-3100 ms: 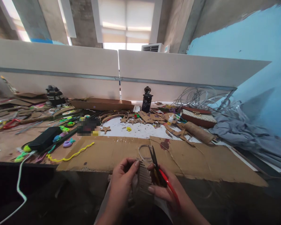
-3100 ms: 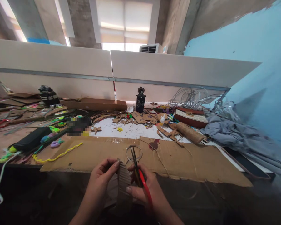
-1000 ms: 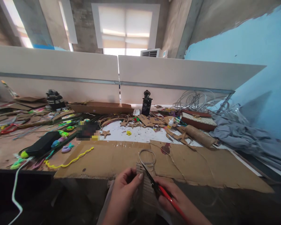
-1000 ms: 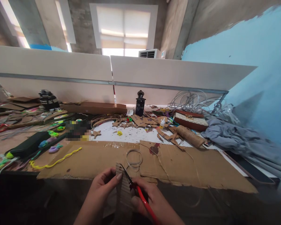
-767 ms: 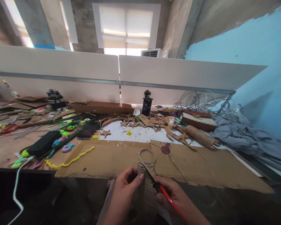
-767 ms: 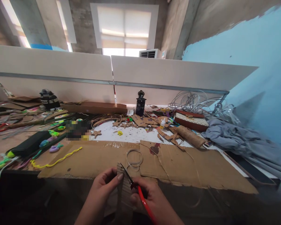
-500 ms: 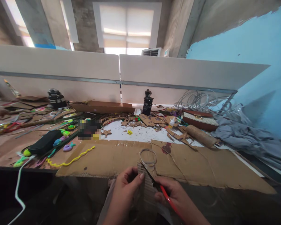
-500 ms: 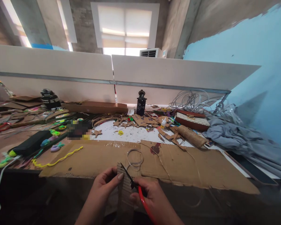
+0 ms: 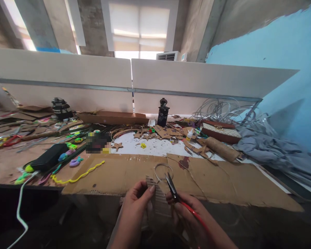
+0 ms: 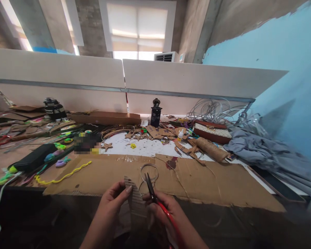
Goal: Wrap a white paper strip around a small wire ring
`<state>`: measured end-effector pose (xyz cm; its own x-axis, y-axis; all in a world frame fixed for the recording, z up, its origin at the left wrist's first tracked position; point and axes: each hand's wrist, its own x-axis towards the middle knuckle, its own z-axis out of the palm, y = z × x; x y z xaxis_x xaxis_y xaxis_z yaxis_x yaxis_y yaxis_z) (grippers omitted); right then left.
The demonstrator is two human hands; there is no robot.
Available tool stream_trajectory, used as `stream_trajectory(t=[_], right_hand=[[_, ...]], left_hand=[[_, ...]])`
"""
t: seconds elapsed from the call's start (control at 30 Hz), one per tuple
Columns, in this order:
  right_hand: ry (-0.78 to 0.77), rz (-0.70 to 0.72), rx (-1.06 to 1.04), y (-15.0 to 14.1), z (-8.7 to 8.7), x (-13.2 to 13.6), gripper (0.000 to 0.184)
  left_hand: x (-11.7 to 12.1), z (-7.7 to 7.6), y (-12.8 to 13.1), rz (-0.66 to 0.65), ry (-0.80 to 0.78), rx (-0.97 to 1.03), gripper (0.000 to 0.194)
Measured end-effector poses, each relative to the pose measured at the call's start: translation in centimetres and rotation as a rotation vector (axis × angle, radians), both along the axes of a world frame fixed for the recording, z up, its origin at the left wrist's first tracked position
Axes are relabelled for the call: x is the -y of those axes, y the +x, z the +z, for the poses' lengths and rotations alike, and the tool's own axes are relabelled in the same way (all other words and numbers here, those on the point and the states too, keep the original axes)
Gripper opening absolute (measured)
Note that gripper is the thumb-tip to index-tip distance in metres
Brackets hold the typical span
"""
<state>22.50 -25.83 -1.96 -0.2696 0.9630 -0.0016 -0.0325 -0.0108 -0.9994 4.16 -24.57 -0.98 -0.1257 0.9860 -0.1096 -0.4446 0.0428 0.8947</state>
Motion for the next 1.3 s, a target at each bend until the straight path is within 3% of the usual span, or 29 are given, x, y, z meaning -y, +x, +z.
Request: stream_trajectory(t=[0.13, 0.3, 0.47, 0.7, 0.9, 1.1, 1.3], right_hand=[[-0.037, 0.083, 0.001, 0.3, -1.2, -0.6, 0.051], [0.018, 0.043, 0.021, -0.7, -0.9, -0.8, 0.038], [0.048, 0.021, 0.085, -1.1, -0.6, -0.7, 0.031], [0.197, 0.036, 0.247, 0.6, -0.9, -0.9, 0.048], [0.192, 0.129, 0.277, 0.8, -0.3, -0.9, 0.048], [0.192, 0.233, 0.16, 0.0, 1.1, -0.6, 0.051], [0.223, 0.188, 0.283, 0.5, -0.1, -1.0, 0.051]], left_hand=[[-0.2, -0.4, 0.1, 0.022, -0.003, 0.024, 0.028], [-0.3, -0.9, 0.6, -0.025, -0.029, 0.018, 0.033], [0.2, -0.2, 0.6, -0.127, -0.016, -0.011, 0.025], [0.1, -0.1, 0.8, -0.106, -0.006, 0.022, 0.025], [0.2, 0.0, 1.0, -0.096, 0.001, 0.032, 0.025], [0.1, -0.1, 1.1, -0.113, 0.008, 0.041, 0.025], [0.1, -0.2, 1.1, -0.117, 0.021, 0.029, 0.02]])
